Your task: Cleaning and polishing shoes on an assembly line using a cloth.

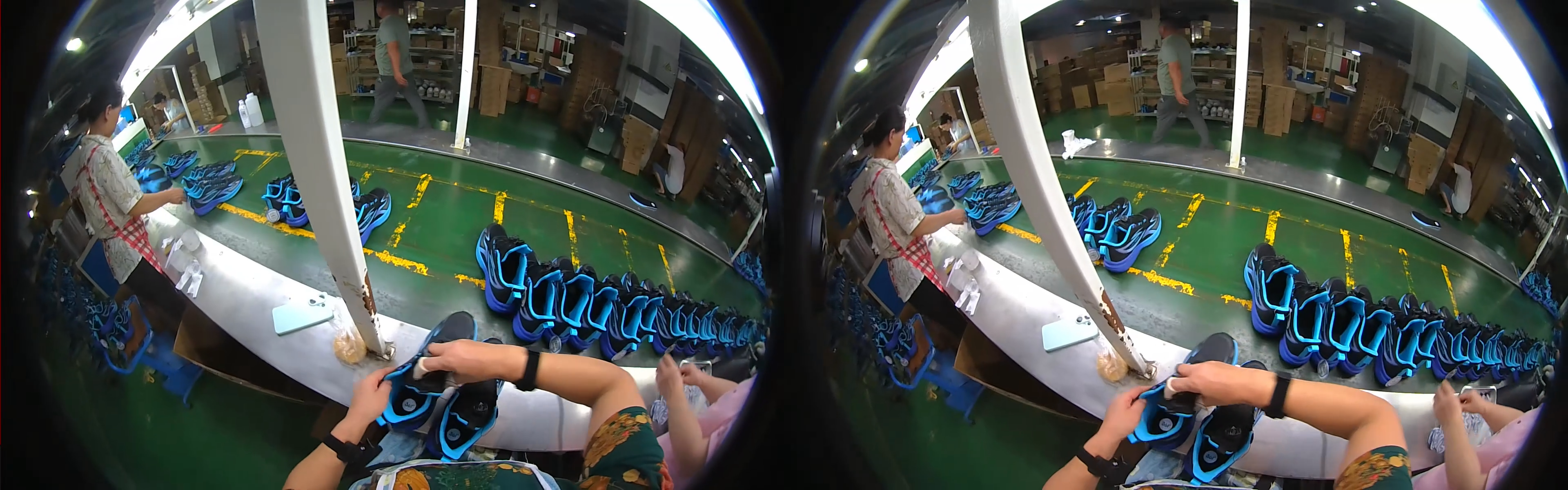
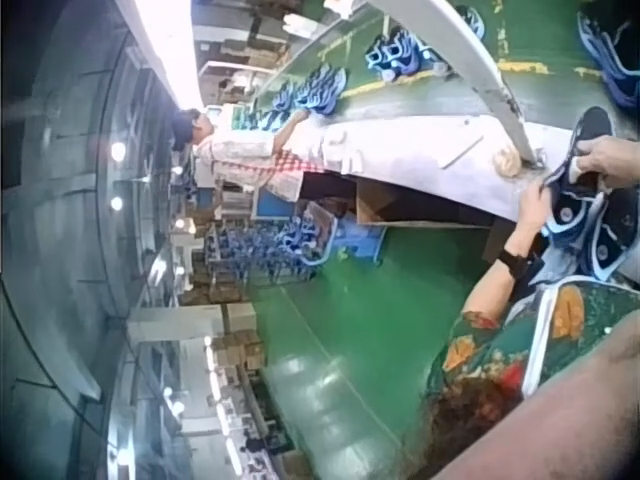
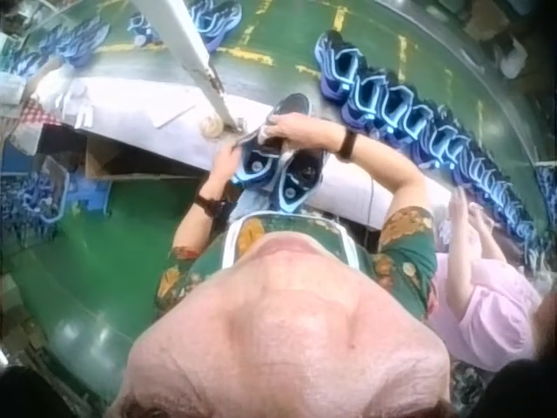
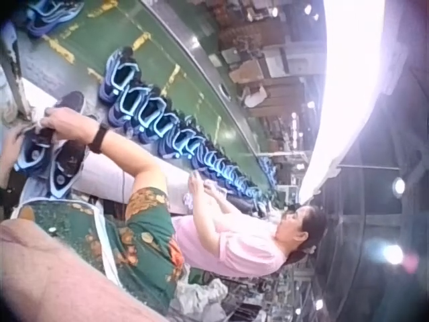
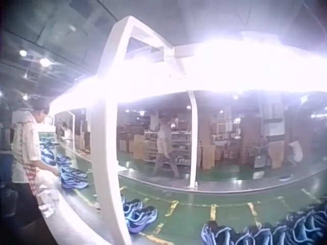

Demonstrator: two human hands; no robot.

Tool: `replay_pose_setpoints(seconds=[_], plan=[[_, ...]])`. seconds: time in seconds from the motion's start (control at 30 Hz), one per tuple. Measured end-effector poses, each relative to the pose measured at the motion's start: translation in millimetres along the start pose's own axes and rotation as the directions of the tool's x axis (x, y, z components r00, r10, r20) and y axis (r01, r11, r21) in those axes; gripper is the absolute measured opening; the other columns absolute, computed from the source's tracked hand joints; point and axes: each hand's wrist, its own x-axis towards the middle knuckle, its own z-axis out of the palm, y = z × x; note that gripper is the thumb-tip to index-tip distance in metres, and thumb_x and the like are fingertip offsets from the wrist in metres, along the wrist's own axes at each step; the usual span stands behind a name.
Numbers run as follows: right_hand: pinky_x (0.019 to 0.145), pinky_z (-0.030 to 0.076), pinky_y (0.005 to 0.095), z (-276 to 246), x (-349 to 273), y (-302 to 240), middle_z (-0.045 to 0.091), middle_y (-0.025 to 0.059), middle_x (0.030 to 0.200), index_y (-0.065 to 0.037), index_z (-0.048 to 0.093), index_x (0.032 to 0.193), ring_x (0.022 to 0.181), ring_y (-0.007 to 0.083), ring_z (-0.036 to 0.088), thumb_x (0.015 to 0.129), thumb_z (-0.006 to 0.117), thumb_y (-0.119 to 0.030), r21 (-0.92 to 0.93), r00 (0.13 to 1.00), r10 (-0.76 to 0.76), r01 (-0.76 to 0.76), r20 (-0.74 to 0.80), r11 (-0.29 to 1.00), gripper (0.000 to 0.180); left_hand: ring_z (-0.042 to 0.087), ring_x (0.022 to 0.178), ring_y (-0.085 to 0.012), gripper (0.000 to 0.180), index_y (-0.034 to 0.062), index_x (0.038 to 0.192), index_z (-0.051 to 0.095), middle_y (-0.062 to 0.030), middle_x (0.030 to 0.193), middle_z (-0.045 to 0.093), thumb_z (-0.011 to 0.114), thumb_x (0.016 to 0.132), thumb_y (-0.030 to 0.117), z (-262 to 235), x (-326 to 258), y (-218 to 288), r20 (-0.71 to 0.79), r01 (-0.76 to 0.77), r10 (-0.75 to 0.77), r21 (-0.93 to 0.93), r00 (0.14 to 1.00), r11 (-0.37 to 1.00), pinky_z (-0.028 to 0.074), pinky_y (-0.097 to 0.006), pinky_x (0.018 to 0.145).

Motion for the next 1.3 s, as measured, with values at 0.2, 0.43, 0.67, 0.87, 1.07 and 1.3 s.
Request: replay_pose_setpoints(seconds=[0.2,0.43,0.67,0.87,1.07,1.3], plan=[[0.067,0.049,0.0471,31,-24,-11,0.057,0.0151,0.085,-0.005,0.05,0.103,0.083,0.0378,0.062,0.068,0.066,0.002,-0.117,0.937,0.217,-0.257,-0.274,0.959,0.039,0.064,0.087,-0.0265,0.02,0.0002,0.097,0.064,-0.0144,0.09,0.067,0.069,0.084,0.014,24,-32,19,-0.058,-0.019,0.024,0.083,0.998,0.996,0.05,-0.036,0.077],[0.083,0.05,0.0406,-1,-23,17,0.054,0.0154,0.102,-0.025,0.053,0.137,0.09,0.034,0.06,0.066,0.076,-0.005,0.143,0.975,0.201,-0.213,0.094,0.967,0.077,0.054,0.09,-0.0288,0.023,0.0113,0.102,0.067,-0.0054,0.096,0.065,0.063,0.081,0.017,24,-61,42,0.266,-0.546,0.478,0.347,0.837,0.763,0.037,-0.041,0.08],[0.07,0.05,0.0463,44,2,-11,0.053,0.0152,0.093,-0.008,0.054,0.106,0.083,0.0389,0.061,0.068,0.063,0.003,-0.151,0.967,0.074,-0.113,-0.243,0.982,0.041,0.058,0.086,-0.0289,0.028,0.01,0.09,0.069,-0.0078,0.089,0.067,0.048,0.073,0.002,40,-48,34,0.333,-0.507,0.403,0.335,0.852,0.794,0.036,-0.042,0.082],[0.065,0.05,0.0414,50,-49,-24,0.054,0.0111,0.08,-0.008,0.054,0.104,0.078,0.033,0.062,0.078,0.058,-0.004,-0.059,0.982,0.144,-0.152,-0.122,0.987,0.026,0.062,0.077,-0.0205,0.022,0.0017,0.095,0.068,-0.0068,0.084,0.068,0.048,0.087,0.007,45,-63,30,0.017,-0.274,0.275,-0.018,0.961,0.961,0.045,-0.032,0.069],[0.07,0.051,0.0416,53,-40,-15,0.058,0.0137,0.089,-0.007,0.057,0.114,0.083,0.0351,0.063,0.077,0.063,0.0,0.161,0.975,0.149,-0.122,-0.165,0.979,0.038,0.048,0.063,-0.0013,0.026,0.0027,0.104,0.066,-0.0018,0.082,0.066,0.062,0.094,0.026,30,-44,52,0.444,0.432,-0.273,-0.309,0.854,0.847,0.03,-0.017,0.05],[0.067,0.047,0.0405,66,-49,-17,0.061,0.0094,0.074,-0.007,0.066,0.096,0.073,0.0313,0.06,0.076,0.075,-0.02,-0.087,0.872,0.146,-0.209,-0.467,0.974,0.026,0.049,0.066,-0.0031,0.023,0.0017,0.102,0.066,-0.0003,0.085,0.065,0.061,0.095,0.023,58,-64,59,0.289,0.382,-0.258,-0.572,0.922,0.726,0.034,-0.02,0.059]])
